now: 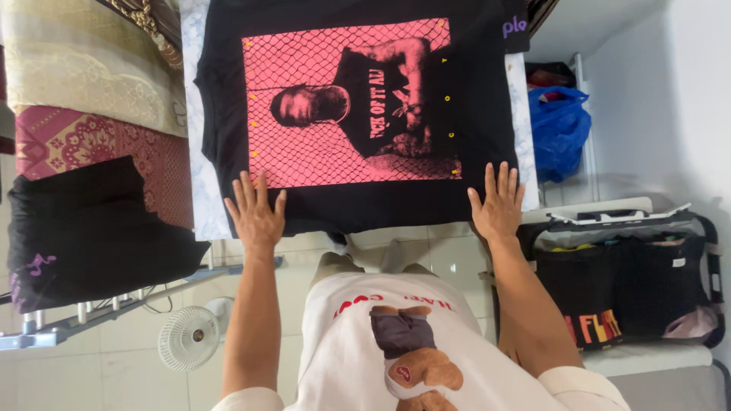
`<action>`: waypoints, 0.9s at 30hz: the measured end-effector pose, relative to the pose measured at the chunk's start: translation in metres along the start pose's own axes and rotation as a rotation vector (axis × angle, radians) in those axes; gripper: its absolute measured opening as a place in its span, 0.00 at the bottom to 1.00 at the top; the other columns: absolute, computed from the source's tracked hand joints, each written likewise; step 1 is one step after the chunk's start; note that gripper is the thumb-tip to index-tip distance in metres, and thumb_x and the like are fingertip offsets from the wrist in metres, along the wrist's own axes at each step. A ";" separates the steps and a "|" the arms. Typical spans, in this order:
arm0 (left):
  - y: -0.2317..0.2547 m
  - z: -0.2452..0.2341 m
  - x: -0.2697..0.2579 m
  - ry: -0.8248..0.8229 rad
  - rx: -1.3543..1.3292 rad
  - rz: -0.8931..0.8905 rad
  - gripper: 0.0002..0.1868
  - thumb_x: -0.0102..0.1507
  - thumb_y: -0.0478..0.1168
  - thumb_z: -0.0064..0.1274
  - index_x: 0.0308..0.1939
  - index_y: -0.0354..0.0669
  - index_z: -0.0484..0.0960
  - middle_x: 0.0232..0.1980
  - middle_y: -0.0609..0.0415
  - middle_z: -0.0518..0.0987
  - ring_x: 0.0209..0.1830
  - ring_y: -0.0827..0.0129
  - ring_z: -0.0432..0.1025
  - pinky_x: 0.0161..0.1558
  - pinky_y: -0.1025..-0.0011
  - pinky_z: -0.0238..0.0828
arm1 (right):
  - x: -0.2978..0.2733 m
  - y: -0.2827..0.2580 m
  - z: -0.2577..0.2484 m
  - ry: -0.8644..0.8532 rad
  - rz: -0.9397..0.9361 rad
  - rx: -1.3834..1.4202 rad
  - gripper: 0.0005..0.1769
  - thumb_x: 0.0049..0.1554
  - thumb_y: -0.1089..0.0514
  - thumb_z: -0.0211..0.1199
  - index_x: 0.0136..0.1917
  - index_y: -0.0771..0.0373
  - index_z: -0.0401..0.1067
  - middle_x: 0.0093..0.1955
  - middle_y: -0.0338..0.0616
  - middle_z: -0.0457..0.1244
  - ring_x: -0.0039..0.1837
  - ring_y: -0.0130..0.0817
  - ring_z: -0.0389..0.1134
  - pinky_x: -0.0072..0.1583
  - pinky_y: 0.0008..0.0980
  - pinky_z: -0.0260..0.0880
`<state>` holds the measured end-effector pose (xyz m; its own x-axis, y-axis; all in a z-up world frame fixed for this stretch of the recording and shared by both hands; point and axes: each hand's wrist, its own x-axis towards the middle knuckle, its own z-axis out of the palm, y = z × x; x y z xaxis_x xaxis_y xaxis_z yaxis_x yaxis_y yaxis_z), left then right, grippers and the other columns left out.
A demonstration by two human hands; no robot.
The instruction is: The person folds two black graphic t-shirts on a white table, smoothing and aligning them before placing one into an open suitcase. The shirts are handled by hand without tools.
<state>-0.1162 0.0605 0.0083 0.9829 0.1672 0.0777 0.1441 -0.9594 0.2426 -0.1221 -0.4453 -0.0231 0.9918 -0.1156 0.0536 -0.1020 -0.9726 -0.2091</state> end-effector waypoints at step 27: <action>-0.010 0.009 -0.004 0.120 -0.092 -0.008 0.42 0.70 0.59 0.44 0.78 0.31 0.57 0.80 0.25 0.50 0.82 0.34 0.44 0.77 0.42 0.38 | -0.014 0.058 -0.005 0.146 0.401 0.129 0.15 0.61 0.52 0.70 0.51 0.67 0.75 0.45 0.56 0.69 0.50 0.55 0.69 0.53 0.50 0.69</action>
<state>-0.1203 0.0672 -0.0031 0.9600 0.2063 0.1892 0.1355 -0.9339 0.3308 -0.1421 -0.5007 -0.0308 0.8534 -0.5152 0.0791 -0.4571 -0.8127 -0.3614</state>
